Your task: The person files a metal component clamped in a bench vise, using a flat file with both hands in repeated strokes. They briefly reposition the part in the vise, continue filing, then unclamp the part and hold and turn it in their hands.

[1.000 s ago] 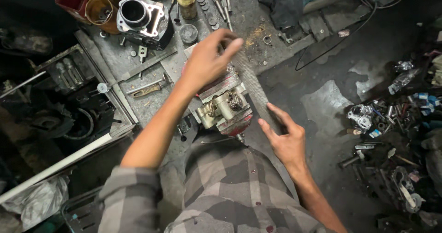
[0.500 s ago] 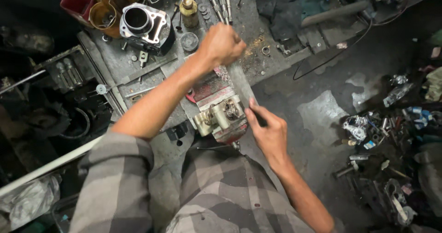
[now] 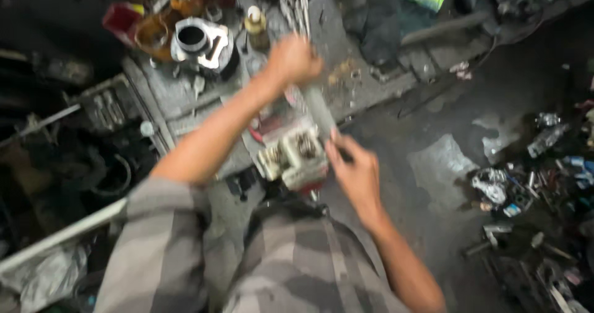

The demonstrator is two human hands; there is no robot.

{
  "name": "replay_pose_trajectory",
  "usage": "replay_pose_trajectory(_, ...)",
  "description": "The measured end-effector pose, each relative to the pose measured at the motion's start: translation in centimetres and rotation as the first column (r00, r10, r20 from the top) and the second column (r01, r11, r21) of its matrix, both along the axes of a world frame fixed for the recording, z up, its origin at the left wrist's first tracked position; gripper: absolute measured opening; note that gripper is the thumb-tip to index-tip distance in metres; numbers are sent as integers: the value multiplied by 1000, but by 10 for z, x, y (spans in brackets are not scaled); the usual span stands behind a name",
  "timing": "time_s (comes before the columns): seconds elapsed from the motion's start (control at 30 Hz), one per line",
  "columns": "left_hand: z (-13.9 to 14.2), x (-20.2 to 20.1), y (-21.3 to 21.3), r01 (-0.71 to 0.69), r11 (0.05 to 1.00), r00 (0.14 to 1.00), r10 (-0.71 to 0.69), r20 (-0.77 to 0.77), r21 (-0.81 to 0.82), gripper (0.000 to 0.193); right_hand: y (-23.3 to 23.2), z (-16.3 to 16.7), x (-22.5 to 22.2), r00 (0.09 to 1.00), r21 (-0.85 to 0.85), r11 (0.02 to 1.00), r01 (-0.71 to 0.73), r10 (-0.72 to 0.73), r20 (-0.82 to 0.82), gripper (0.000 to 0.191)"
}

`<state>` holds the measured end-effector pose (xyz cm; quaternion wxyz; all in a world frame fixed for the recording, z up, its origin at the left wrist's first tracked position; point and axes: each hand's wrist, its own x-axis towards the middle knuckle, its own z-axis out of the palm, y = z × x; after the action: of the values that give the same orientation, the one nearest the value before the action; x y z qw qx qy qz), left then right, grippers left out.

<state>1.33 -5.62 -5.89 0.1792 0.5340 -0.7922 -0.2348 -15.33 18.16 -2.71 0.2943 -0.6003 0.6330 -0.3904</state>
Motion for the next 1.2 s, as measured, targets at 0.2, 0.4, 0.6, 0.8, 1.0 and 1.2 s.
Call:
replay_pose_trajectory(0.2, 25, 0, 1, 5, 1000, 1000, -5, 18, 8, 33, -7, 6, -10, 1000, -69, 997, 26, -27, -3, 31)
replay_pose_trajectory(0.4, 11, -19, 68, 68, 989, 992, -80, -95, -130, 30, 56, 11, -9, 997, 11, 998, 60, -61, 55, 29)
replay_pose_trajectory(0.6, 16, -6, 0, 12, 985, 999, -21, -50, -170, 32, -5, -1, 0, 995, -37, 997, 61, -64, -74, 25)
replay_pose_trajectory(0.8, 37, -22, 31, 47, 994, 999, -49, -16, -101, 31, 20, 19, -21, 996, -92, 995, 48, -41, 74, 31)
replay_pose_trajectory(1.0, 12, -15, 61, 68, 996, 997, -69, -21, -62, 32, 55, 6, -8, 986, 334, 931, 151, -165, 14, 34)
replay_pose_trajectory(1.2, 33, -10, -5, 44, 985, 997, -54, -54, -167, 31, -11, 5, -2, 998, -53, 997, 51, -53, -33, 31)
